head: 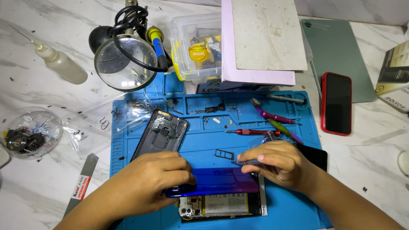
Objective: Disassembling and reassembling a mobile phone on a repair mat using various tools.
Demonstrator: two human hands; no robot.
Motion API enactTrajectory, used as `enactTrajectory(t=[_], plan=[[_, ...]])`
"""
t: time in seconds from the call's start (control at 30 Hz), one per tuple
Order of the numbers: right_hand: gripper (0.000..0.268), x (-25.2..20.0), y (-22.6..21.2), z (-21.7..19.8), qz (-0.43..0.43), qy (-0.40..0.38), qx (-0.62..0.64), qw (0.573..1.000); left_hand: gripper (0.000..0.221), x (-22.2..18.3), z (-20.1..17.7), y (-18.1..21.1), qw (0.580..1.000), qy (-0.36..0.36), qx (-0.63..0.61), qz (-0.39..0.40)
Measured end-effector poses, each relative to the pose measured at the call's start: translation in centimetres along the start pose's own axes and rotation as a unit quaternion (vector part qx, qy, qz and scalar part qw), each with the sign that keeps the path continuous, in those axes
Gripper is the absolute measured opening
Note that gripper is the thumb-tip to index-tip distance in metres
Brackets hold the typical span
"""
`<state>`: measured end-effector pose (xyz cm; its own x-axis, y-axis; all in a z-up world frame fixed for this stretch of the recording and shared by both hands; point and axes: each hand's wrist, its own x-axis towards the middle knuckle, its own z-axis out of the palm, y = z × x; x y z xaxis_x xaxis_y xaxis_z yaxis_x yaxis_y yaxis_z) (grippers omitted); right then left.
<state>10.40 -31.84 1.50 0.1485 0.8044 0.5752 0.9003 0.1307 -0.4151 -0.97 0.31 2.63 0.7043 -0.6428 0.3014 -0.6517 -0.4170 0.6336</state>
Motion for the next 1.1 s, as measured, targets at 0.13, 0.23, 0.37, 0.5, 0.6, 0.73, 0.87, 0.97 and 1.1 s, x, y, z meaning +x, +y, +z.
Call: enactTrajectory(t=[0.13,0.23,0.37,0.5,0.6,0.73,0.87,0.97,1.1], plan=[[0.072,0.2,-0.2,-0.2,-0.006,-0.002,-0.010,1.000,0.033,0.0,0.0,0.0,1.000,-0.001,0.001,-0.002],[0.075,0.2,-0.3,-0.3,0.001,-0.003,-0.017,1.000,0.031,0.0,0.0,0.1,1.000,0.004,0.000,0.001],[0.074,-0.4,-0.4,0.0,0.052,0.060,0.087,0.993,0.032,-0.1,0.2,0.0,1.000,0.007,0.004,0.001],[0.073,-0.4,-1.8,-0.2,0.298,0.282,0.184,0.893,0.026,0.0,0.3,-0.3,0.999,0.030,0.001,-0.024],[0.070,1.1,-1.6,-1.4,0.385,0.336,0.271,0.816,0.034,0.2,0.3,-0.4,0.998,0.045,-0.007,-0.052],[0.075,1.3,-2.0,-1.5,0.448,0.319,0.306,0.777,0.025,0.4,0.9,-0.7,0.993,0.097,-0.003,-0.072],[0.085,1.6,-3.1,-0.9,0.434,0.286,0.346,0.781,0.031,0.2,1.2,-1.1,0.989,0.105,-0.001,-0.108],[0.087,1.6,-3.6,0.0,0.432,0.280,0.339,0.787,0.034,0.1,1.5,-1.2,0.988,0.118,0.004,-0.095],[0.082,1.8,-4.4,1.4,0.425,0.249,0.243,0.836,0.037,-0.1,1.6,-1.6,0.990,0.121,0.011,-0.077]])
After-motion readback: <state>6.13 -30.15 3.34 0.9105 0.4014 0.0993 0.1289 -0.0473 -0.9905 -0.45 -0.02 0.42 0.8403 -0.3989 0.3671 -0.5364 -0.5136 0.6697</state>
